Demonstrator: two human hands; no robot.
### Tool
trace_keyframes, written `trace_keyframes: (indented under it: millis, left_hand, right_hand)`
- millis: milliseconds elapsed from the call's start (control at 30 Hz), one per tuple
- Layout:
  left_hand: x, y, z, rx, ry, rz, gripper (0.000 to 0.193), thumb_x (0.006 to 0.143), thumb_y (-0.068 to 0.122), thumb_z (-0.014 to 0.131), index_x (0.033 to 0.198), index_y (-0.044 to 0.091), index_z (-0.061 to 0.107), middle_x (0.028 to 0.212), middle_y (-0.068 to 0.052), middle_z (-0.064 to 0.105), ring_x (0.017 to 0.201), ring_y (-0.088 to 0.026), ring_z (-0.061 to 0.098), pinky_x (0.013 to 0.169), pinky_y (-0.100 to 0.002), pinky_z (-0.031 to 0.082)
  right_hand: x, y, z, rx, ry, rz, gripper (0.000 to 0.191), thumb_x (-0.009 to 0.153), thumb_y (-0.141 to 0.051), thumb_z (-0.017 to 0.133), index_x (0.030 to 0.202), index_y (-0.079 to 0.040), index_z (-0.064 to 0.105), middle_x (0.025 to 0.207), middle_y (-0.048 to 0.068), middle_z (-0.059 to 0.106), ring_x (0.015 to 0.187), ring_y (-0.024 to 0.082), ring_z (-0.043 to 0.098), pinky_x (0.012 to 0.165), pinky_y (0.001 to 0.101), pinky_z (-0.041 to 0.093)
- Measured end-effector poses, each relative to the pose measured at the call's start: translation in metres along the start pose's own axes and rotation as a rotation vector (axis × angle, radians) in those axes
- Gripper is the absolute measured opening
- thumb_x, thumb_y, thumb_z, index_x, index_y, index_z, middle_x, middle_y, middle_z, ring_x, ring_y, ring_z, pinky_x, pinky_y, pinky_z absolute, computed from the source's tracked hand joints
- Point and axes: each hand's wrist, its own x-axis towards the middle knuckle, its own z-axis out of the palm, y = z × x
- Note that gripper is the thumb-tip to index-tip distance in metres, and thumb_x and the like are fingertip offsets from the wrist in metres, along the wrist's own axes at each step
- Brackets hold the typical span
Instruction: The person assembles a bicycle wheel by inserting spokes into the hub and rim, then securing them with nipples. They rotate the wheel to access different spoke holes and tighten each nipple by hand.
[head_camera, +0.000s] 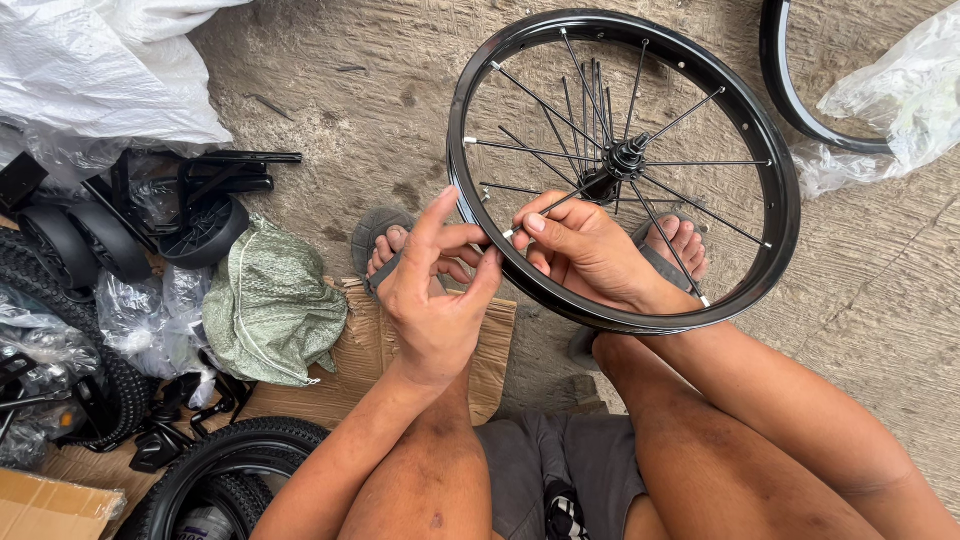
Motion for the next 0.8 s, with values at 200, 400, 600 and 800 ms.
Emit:
trace_keyframes:
  millis: [200, 400, 600, 800]
  left_hand:
    - [0.0001, -0.0051, -0.0009, -0.042, -0.014, -0.01, 0.068, 0.092, -0.005, 0.079, 0.151, 0.002, 0.045, 0.109, -0.01, 0.076, 0.086, -0.011, 0.074, 0.068, -0.02, 0.059]
    - [-0.0033, -0.0015, 0.0011, -0.07, 0.0, -0.062, 0.066, 0.093, -0.006, 0.079, 0.15, 0.003, 0.047, 0.107, -0.011, 0.076, 0.089, -0.012, 0.074, 0.071, -0.021, 0.059]
    - [-0.0028, -0.0005, 0.0027, -0.212, -0.012, -0.141, 0.074, 0.092, -0.007, 0.077, 0.154, 0.004, 0.039, 0.111, -0.011, 0.074, 0.092, -0.011, 0.073, 0.072, -0.021, 0.059]
    - [-0.0027, -0.0041, 0.0039, -0.118, -0.017, -0.101, 0.073, 0.093, -0.008, 0.078, 0.155, 0.005, 0.041, 0.109, -0.011, 0.075, 0.093, -0.013, 0.073, 0.072, -0.021, 0.059]
  right_hand:
    - [0.0009, 0.0006, -0.001, -0.014, -0.005, -0.008, 0.018, 0.103, -0.013, 0.067, 0.114, 0.0, 0.066, 0.097, 0.009, 0.071, 0.074, 0.011, 0.063, 0.068, 0.0226, 0.054]
    - [-0.0016, 0.0002, -0.0023, -0.023, 0.003, -0.002, 0.018, 0.103, -0.013, 0.066, 0.114, 0.0, 0.066, 0.097, 0.009, 0.071, 0.074, 0.011, 0.063, 0.069, 0.0229, 0.054]
    - [-0.001, 0.0012, -0.0025, -0.001, -0.002, -0.002, 0.017, 0.102, -0.013, 0.067, 0.114, 0.0, 0.066, 0.098, 0.01, 0.071, 0.074, 0.011, 0.063, 0.07, 0.0235, 0.054]
    - [-0.001, -0.0004, -0.0018, -0.006, -0.001, -0.005, 0.018, 0.102, -0.012, 0.067, 0.114, 0.001, 0.066, 0.097, 0.01, 0.071, 0.074, 0.011, 0.063, 0.069, 0.0234, 0.054]
